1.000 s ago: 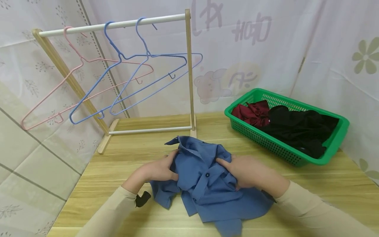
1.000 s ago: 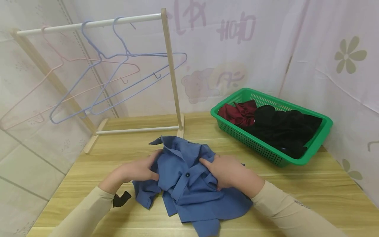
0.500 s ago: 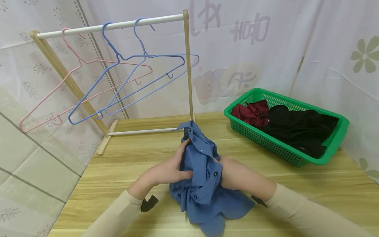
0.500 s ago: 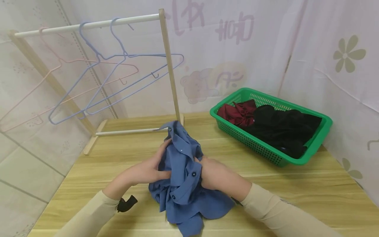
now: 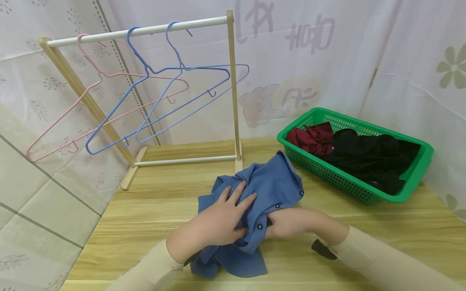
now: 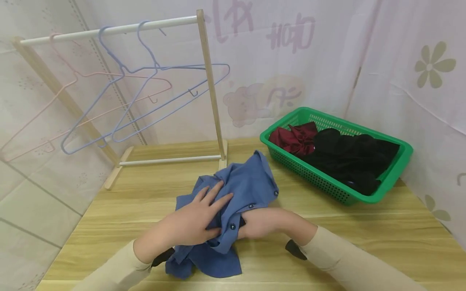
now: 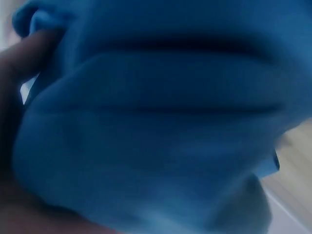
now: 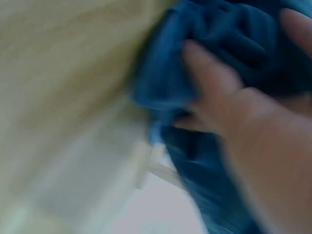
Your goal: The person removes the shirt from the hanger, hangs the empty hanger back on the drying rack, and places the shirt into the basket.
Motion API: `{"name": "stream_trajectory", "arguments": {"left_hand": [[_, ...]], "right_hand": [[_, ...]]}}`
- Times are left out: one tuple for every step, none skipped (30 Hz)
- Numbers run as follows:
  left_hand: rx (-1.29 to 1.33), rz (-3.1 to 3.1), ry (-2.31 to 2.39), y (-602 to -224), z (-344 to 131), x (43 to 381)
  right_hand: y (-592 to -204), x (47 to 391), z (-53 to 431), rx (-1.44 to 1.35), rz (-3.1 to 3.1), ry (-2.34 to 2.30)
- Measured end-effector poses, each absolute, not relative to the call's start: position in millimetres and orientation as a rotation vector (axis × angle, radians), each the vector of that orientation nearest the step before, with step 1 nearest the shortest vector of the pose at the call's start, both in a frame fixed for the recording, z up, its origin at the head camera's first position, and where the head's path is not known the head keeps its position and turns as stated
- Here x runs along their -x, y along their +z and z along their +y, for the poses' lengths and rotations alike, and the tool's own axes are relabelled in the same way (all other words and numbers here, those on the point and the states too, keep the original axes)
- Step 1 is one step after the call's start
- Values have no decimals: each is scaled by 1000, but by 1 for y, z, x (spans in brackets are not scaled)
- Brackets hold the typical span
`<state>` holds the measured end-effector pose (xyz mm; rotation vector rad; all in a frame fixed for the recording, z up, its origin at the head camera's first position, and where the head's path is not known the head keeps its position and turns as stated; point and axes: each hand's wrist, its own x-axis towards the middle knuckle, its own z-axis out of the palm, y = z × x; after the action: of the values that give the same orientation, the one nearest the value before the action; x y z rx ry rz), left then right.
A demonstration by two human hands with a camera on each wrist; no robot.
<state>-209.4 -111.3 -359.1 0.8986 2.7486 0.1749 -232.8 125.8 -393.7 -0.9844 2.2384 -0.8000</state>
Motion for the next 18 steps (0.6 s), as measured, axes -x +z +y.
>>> {"name": "stream_trajectory", "arguments": {"left_hand": [[-905,2742,69,-362,-111,208],[-903,2731,-25,-366,-110,206],[-903,2727,-111,-370,-110,205],[-901,2717,-184,-373,-110,203],[-902,2708,-246,-376,-109,201],[-904,2701,-299,-378,-109,198],[-905,2694,-338,-380,-108,197],[-902,2689,-359,-381,-107,195],[-904,2686,-364,-382,-107,194],[-902,2676,-346,-381,-108,194],[-903,2667,-318,-381,-109,194],[-901,2653,-271,-381,-110,195],[-902,2637,-214,-381,-113,196],[-905,2619,-152,-381,-116,197],[-909,2602,-84,-382,-120,199],[-913,2586,-13,-382,-123,201],[-921,2575,54,-383,-127,202],[-926,2563,122,-383,-131,203]], "right_hand": [[-389,228,126,964,2264,-724],[-383,224,127,942,2305,-644],[-375,220,127,936,2337,-563],[-365,216,128,961,2364,-492],[-354,212,129,967,2376,-446],[-342,210,130,972,2370,-432],[-330,209,132,1018,2355,-450],[-318,209,135,1067,2333,-485],[-308,211,138,1135,2323,-523],[-300,213,141,1196,2346,-543],[-295,215,144,1227,2381,-548],[-292,218,147,1225,2440,-528],[-292,221,149,1208,2508,-491],[-294,224,150,1150,2568,-443],[-298,226,151,1087,2616,-382],[-303,228,152,1018,2641,-325],[-310,229,152,967,2641,-297],[-317,230,152,933,2633,-294]]}}
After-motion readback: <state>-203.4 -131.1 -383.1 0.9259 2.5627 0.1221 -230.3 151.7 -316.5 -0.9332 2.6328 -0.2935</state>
